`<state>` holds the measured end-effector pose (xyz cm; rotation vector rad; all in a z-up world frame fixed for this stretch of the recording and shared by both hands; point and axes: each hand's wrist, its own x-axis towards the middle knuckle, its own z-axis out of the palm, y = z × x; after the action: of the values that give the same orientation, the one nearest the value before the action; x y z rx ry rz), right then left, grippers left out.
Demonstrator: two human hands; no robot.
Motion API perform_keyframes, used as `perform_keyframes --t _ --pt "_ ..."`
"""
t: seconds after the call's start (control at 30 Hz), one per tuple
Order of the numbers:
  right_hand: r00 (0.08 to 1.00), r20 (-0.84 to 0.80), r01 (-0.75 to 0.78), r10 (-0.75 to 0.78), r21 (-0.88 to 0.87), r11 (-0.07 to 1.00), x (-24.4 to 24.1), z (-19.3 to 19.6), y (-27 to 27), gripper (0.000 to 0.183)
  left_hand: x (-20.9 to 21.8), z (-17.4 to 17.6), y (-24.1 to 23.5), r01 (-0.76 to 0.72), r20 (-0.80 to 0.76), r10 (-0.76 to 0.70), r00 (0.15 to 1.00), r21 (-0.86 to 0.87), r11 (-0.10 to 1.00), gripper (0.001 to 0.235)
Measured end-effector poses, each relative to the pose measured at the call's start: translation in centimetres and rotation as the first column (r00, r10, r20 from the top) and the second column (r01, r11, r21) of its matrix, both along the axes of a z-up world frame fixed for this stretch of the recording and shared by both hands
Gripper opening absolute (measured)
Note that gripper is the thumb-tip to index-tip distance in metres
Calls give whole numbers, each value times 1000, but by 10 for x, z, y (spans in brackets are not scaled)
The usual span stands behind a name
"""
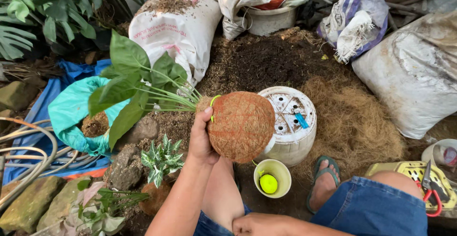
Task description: The person holds a plant with a coco peat root ball and wraps a neon green string around it multiple times to secure the material. The person rotates the plant and adjusts the string tension throughout the process.
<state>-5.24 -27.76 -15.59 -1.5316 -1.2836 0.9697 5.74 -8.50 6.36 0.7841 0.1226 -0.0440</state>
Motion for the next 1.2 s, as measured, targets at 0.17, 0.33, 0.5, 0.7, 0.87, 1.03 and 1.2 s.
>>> perform_keyframes --t 0.17,0.33,0.5,0.7,0.87,1.03,1.2 --pt "529 771 237 -355 267 934 -35 28 61 29 4 0 -1 16 1 -16 1000 13 1000 55" --pt "181 910 243 -373 326 914 -37 29 125 30 13 -2 -1 22 -36 -22 999 -7 1000 52" --pt "267 917 148 -296 265 953 -26 26 145 24 18 -2 -3 2 -32 -1 999 23 1000 50" --pt "555 773 76 -308 322 944 -25 33 92 18 9 -1 5 30 29 -30 999 11 999 53" --pt "636 -104 762 -765 -71 643 25 71 -5 10 -21 6 35 168 37 -165 986 -71 983 65" --pt "595 -21 729 -803 436 528 146 72 -12 78 -26 -7 40 198 112 -194 975 -35 979 64" --pt "404 -777 852 -483 127 508 175 11 30 52 -13 -22 39 207 56 -203 978 -60 977 66"
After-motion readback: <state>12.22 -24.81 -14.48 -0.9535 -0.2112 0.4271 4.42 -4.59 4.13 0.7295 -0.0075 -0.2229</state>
